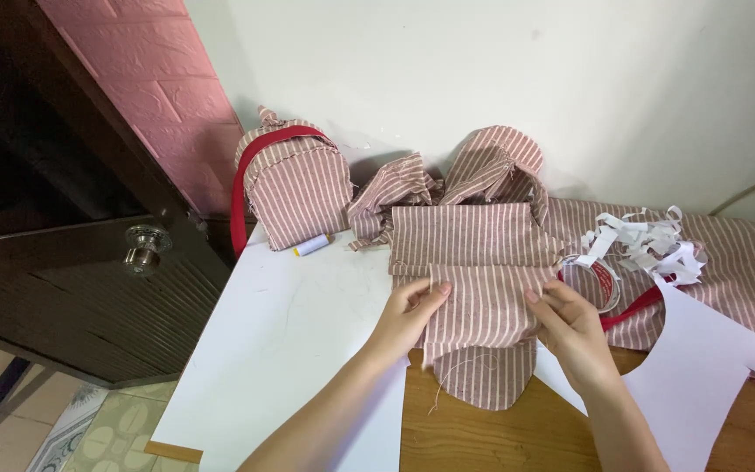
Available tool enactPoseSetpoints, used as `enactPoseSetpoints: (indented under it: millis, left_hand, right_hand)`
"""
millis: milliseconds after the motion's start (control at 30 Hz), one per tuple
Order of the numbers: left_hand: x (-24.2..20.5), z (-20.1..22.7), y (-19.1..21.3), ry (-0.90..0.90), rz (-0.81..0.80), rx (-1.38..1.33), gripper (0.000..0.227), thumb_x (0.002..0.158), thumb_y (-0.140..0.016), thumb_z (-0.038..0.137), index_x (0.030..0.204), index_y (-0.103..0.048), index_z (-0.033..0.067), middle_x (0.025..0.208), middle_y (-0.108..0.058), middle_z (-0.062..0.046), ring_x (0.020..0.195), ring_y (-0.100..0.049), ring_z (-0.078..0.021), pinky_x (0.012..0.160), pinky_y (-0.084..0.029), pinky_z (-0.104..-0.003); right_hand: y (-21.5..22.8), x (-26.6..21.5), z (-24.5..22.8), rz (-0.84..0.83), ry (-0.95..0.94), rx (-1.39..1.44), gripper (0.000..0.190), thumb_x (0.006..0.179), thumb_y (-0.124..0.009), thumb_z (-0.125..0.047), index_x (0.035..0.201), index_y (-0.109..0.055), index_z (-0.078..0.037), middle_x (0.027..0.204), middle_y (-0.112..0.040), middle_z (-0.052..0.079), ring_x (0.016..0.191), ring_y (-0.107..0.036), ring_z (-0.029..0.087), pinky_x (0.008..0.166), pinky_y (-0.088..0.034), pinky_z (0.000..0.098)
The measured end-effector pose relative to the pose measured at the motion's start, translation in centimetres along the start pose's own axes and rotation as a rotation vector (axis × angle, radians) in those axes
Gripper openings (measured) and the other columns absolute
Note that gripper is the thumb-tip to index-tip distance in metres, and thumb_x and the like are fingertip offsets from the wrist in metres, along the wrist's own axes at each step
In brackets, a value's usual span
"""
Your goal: Preparing and aligning striped fabric pieces on a workshop table for a sewing project, including folding and smoothing the material.
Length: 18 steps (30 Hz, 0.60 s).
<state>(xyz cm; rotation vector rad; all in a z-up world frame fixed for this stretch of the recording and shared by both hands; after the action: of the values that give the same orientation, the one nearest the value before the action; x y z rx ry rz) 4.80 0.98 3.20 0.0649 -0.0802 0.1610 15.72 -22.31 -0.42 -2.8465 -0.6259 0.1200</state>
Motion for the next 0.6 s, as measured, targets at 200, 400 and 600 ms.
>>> enactPoseSetpoints:
  millis: [200,400,600]
  left_hand:
    - [0.4,-0.7,0.4,0.077,0.022,0.07,0.042,0.107,-0.056,0.054,0.097,-0.066,0.0147,0.062,-0.035,0.007,0.055,-0.029,-0.0064,0.056,-0.024,-0.028]
    - [0.5,0.0,-0.6,0.008,-0.121,0.165,0.106,0.086,-0.062,0.068,0.173,-0.014,0.029,0.186,-0.009,-0.002,0.131,-0.067,-0.0389,0.071,-0.047,-0.024]
    - [1.6,-0.7,1.6,0.036,0.091,0.15,0.104,0.091,-0.074,0.036,0.172,-0.008,0.0302,0.185,0.002,-0.007,0.128,-0.072,-0.0343,0.073,-0.056,-0.026]
  right_hand:
    - [-0.7,-0.5,-1.7,0.179,-0.079,-0.178,0.067,0.1,-0.067,-0.015,0.164,-0.048,-0.005,0.119,-0.073,0.01,0.115,-0.067,0.02,0.103,-0.048,0.0349]
    - [-4.6,-2.0,-6.1,0.064,0.04,-0.051,0.076,0.101,-0.045,-0.001,0.172,-0.024,-0.018,0.182,-0.03,-0.005,0.158,-0.04,0.014,0.129,-0.032,0.0378]
    - [-2.2,-1.8,-6.5,0.178,0.156,-0.16,0.064,0.105,-0.048,-0.01,0.168,-0.038,-0.013,0.16,-0.06,0.015,0.142,-0.062,0.027,0.119,-0.049,0.0448]
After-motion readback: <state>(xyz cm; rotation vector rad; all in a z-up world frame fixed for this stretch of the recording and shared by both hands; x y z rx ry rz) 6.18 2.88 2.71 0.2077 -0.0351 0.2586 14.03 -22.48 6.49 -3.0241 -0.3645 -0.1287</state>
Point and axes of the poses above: each hand's wrist, its own x-axis towards the middle knuckle, its own y-axis out of the back of the hand, z = x × y, the point moved 6 cm from there along x, towards the middle knuckle
